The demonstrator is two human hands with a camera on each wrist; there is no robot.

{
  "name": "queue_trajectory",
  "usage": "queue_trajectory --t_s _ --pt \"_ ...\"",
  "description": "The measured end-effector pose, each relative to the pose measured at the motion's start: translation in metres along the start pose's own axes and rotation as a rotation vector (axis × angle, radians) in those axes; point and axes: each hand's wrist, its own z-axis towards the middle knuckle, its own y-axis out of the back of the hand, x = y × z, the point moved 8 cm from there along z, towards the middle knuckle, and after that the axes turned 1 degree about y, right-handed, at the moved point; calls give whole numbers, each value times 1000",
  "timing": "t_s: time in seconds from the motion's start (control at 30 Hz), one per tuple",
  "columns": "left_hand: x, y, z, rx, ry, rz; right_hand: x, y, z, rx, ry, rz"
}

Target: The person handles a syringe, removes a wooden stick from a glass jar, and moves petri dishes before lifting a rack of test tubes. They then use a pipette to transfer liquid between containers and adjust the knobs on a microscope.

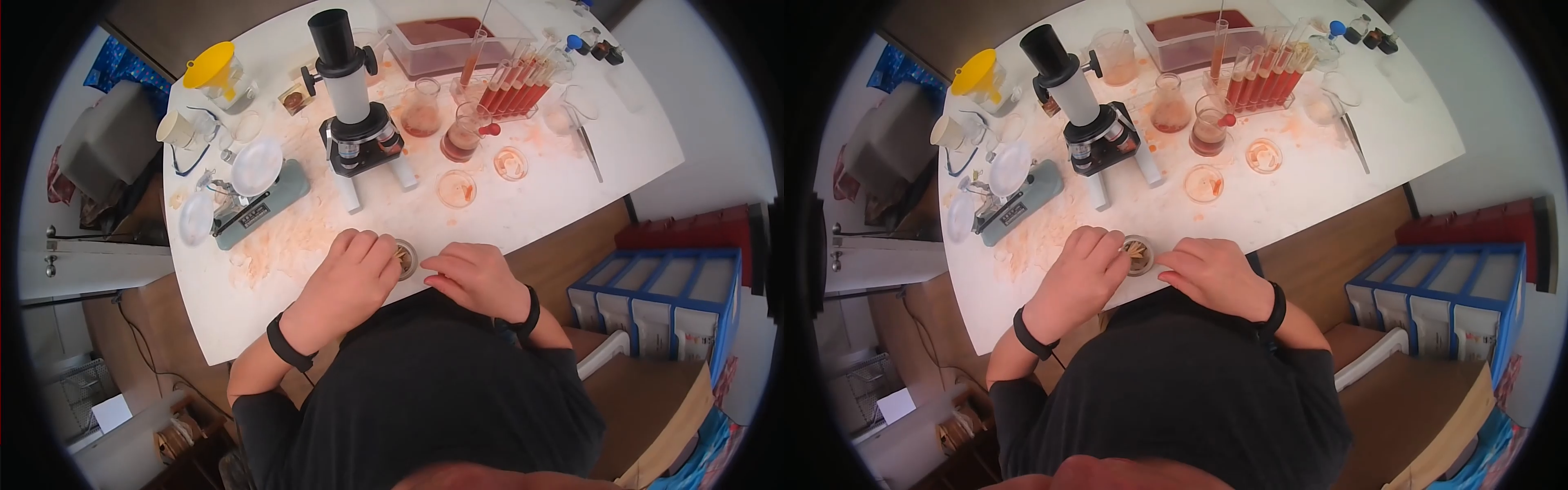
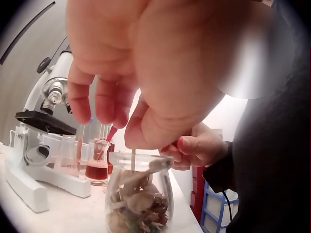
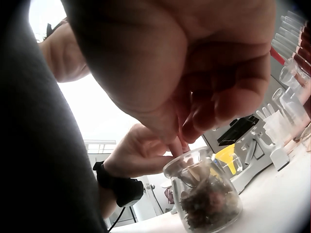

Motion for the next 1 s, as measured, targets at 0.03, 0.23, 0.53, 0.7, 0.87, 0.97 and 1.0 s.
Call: queue_trajectory --t_s 0.03,0.23,0.53,0.7,0.87,0.97,1.0 --pt "-2 -1 2 28 -6 23 0 1 -1 -5 1 7" --pt "13 5 7 97 112 -438 -3 4 -5 -26 -1 23" --pt "26 -39 3 172 91 -509 -7 7 -6 -34 -8 23" --pt "32 -2 -16 99 132 -455 -12 10 -8 11 -55 -3" --pt "64 101 -66 -132 337 -262 -17 19 -9 -34 -73 16" --pt "100 160 -108 -254 522 -1 -23 21 -11 -20 -112 24" --pt "117 173 -123 -292 616 41 -23 23 -11 -26 -120 29"
